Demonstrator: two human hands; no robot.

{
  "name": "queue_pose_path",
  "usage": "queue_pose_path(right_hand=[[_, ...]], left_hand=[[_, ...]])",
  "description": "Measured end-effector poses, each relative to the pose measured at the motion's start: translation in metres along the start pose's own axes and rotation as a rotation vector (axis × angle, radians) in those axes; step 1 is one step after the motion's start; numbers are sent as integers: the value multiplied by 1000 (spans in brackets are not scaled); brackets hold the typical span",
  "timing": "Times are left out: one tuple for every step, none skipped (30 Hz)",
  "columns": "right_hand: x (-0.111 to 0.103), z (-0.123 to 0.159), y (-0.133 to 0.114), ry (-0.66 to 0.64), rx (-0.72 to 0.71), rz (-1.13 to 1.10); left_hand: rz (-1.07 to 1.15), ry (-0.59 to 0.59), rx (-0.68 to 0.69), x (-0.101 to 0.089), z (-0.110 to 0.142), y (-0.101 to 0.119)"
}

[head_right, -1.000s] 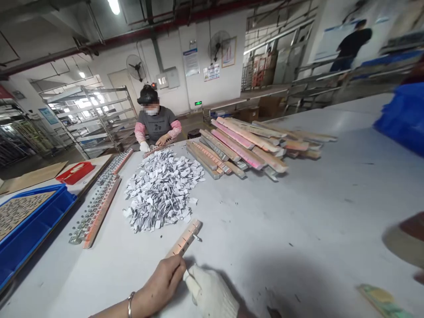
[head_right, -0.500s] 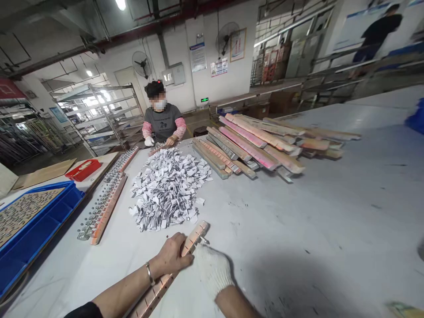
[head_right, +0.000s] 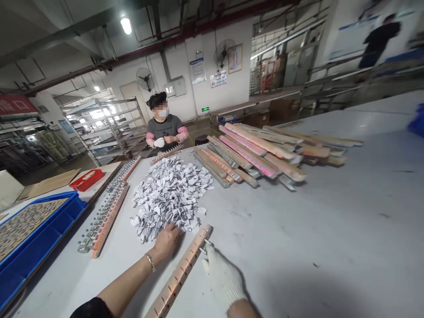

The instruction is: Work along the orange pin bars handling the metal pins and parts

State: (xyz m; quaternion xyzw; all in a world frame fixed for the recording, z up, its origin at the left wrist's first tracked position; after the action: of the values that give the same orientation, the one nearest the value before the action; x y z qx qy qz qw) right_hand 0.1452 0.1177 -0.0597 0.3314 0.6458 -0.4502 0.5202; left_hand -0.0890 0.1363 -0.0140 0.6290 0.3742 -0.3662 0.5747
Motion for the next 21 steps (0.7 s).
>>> queue_pose_path(right_hand=[[-4,1,0,-32,10,-19],[-9,3,0,-69,31,-42],[-15,5,-2,-94,49,-73],[-22,7,-5,-104,66,-107],[-29,9,-9,-97,77,-142],[-35,12,-15,-78,80,-181],[-39,14,-21,-59,77,-242],[-43,17,-27,-38,60,-320],[-46,20,-34,-25,39,-408],[-48,23,-40,-33,23,-488],[-49,26,-44,-58,10,-540],[-51,29,-47,-87,-6,-561],[-52,33,-48,-109,-35,-549],[-53,37,-47,-123,-66,-508],[-54,41,-44,-128,-97,-453],[-54,45,-40,-114,-128,-390],[-54,49,-35,-95,-152,-335],[-54,53,-29,-81,-171,-292],[-53,58,-24,-72,-184,-258],[-53,62,-20,-51,-200,-236],[-55,66,-17,-15,-225,-221]], left_hand=[[1,-6,18,-3,-2,-1],[10,11,39,-6,-2,-1],[44,54,68,-9,0,1],[112,121,100,-13,5,5],[221,197,124,-16,12,10],[376,266,127,-18,21,16],[564,307,107,-19,31,24],[755,306,66,-18,41,32],[920,269,11,-16,51,42],[1051,210,-38,-14,61,52],[1128,154,-66,-14,69,61],[1137,120,-67,-14,77,70],[1093,110,-49,-17,85,76],[1021,119,-22,-20,91,81],[944,122,8,-24,97,84],[879,109,35,-28,102,86],[842,80,60,-32,107,88],[833,32,81,-34,110,89],[840,-20,104,-36,113,89],[850,-64,130,-37,116,90],[867,-101,154,-37,117,90]])
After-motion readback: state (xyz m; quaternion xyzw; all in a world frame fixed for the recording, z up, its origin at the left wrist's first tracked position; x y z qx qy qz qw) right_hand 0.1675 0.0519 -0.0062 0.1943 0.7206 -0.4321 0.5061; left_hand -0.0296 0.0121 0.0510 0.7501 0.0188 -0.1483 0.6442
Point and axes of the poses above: each hand's wrist, its own z-axis away from the middle knuckle, its own x-axis out of the palm, y = z × x, the point moved 2 cm from there along -z, towards the middle knuckle, and after that the axes turned 15 degrees about z, right-handed, at the moved point
